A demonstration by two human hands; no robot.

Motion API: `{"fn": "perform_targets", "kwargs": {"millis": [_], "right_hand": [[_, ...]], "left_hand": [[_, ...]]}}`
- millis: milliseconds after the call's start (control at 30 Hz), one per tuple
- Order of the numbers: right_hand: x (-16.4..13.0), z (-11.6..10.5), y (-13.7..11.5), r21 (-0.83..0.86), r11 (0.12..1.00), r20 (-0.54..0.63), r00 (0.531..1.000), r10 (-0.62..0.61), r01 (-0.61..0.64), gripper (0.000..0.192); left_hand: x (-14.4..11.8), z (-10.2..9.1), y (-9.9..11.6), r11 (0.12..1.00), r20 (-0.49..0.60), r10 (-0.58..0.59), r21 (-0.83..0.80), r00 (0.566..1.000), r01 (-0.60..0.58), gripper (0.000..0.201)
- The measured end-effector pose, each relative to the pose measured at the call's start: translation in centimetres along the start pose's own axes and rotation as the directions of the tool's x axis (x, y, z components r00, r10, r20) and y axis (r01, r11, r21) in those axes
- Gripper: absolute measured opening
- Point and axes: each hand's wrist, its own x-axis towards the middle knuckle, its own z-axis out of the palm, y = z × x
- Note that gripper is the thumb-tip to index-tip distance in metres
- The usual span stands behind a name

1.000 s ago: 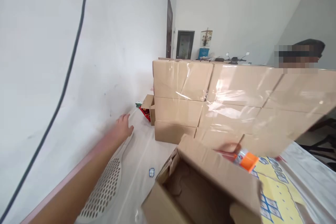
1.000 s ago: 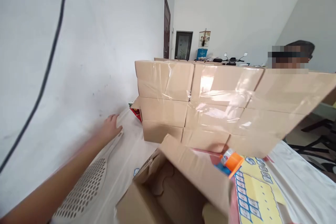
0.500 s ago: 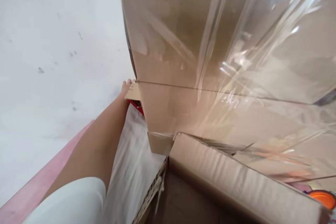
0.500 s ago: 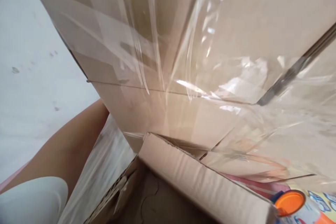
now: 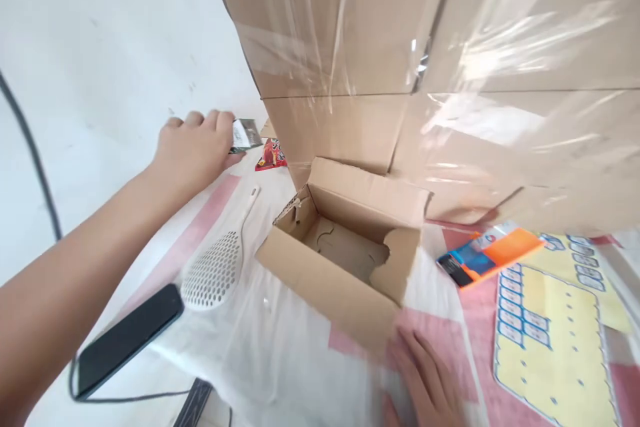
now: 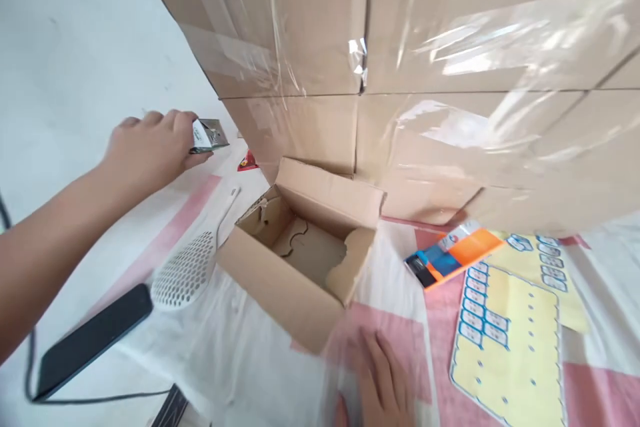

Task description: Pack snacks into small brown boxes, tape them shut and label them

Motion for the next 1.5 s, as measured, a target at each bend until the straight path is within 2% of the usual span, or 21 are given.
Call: {"fn": "perform_targets", "kwargs": {"millis": [33,67,133,167,267,300,367,467,500,533,600,633,667,733,867,967,1067,1133,1267,1400,1500], "right_hand": [[0.3,-0.1,-0.5,-0.02,0.999,-0.005,1.0,-0.025,0.025,0.084],[0.7,-0.3,-1.2,-0.033,0.999,-0.007,0.999,-0.034,0.033,0.078],[1.2,-1.0,-2.5,-0.045,0.999,-0.014,1.0,-0.017,0.016,0.063],[1.4,-1.3,-3.0,-0.045,0.999,-0.023,1.0,-0.013,0.012,0.055],[1.7,-2.1,-4.0,-0.037,0.999,-0.015,1.0,-0.022,0.022,0.045],[1.8,-2.2,-4.1,-0.035,0.999,-0.005,1.0,-0.02,0.02,0.043],[1.8,-2.2,-4.1,-0.031,0.999,0.01,1.0,-0.013,0.014,0.043],[1.9,-2.0,-3.9,-0.008,1.0,0.005,1.0,-0.011,0.011,0.044],[1.9,-1.9,-3.8,0.007,1.0,-0.002,1.0,-0.01,0.01,0.044],[1.8,-1.8,-3.8,0.029,1.0,-0.011,1.0,-0.005,0.005,0.045],[1.7,-1.7,-3.6,0.097,0.995,-0.027,0.999,0.019,-0.016,0.046],[1.7,-1.8,-3.5,0.144,0.989,-0.029,0.999,0.037,-0.032,0.047],[1.7,-1.9,-3.4,0.199,0.979,-0.023,0.998,0.057,-0.051,0.048],[2.3,-2.5,-3.1,0.314,0.946,0.003,0.996,0.089,-0.086,0.052],[6.0,-4.7,-1.9,0.436,0.898,-0.012,0.997,0.076,-0.063,0.061],[9.4,-6.0,-0.7,0.455,0.89,-0.135,0.986,0.095,-0.023,0.055],[10.9,-6.0,0.5,0.471,0.881,-0.23,0.956,0.181,-0.053,0.044],[10.6,-5.6,1.0,0.488,0.869,-0.235,0.946,0.224,-0.085,0.039],[9.1,-4.7,1.3,0.484,0.868,-0.204,0.95,0.237,-0.112,0.033],[8.5,-5.0,0.7,0.471,0.869,-0.164,0.953,0.254,-0.15,0.035],[8.7,-6.5,1.0,0.484,0.844,-0.21,0.906,0.367,-0.23,0.043]], "left_hand": [[-1.8,-3.0,1.6,0.992,-0.091,0.12,0.041,0.989,-0.116,0.084],[-3.5,-5.8,3.6,0.961,-0.141,0.274,0.067,0.951,-0.267,0.074],[-6.1,-9.6,8.4,0.86,-0.137,0.508,0.023,0.85,-0.51,0.054],[-6.8,-10.6,10.9,0.807,-0.082,0.584,-0.043,0.807,-0.589,0.053],[-6.8,-9.9,17.2,0.692,0.124,0.695,-0.382,0.708,-0.613,0.047],[-6.2,-9.1,18.5,0.663,0.169,0.723,-0.443,0.67,-0.604,0.044],[-4.7,-7.6,19.7,0.663,0.232,0.723,-0.497,0.651,-0.559,0.042],[-3.5,-6.6,18.0,0.7,0.266,0.683,-0.505,0.681,-0.505,0.05],[-3.7,-6.6,16.8,0.692,0.221,0.655,-0.559,0.722,-0.457,0.053],[-4.3,-6.5,15.4,0.67,0.142,0.587,-0.638,0.797,-0.38,0.055],[-6.4,-5.7,12.5,0.568,-0.027,0.272,-0.802,0.962,-0.183,0.054],[-7.7,-4.8,11.3,0.506,-0.065,0.061,-0.858,0.996,-0.087,0.05],[-9.2,-3.6,10.4,0.469,-0.062,-0.109,-0.883,0.992,-0.004,0.046],[-12.1,-0.4,9.8,0.434,0.02,-0.28,-0.889,0.96,0.145,0.044],[-16.1,6.6,12.1,0.366,0.252,-0.252,-0.869,0.934,0.333,0.038],[-17.4,9.6,14.2,0.389,0.34,-0.209,-0.831,0.917,0.397,0.031],[-17.3,10.6,14.8,0.392,0.39,-0.192,-0.811,0.901,0.434,0.025],[-16.5,10.9,14.0,0.36,0.419,-0.183,-0.813,0.889,0.458,0.02],[-12.9,11.2,9.5,0.247,0.478,-0.257,-0.808,0.84,0.535,0.024],[-7.0,10.8,4.3,0.091,0.519,-0.386,-0.801,0.763,0.591,0.035],[-4.1,10.0,3.2,-0.03,0.58,-0.336,-0.794,0.742,0.607,0.039]]}}
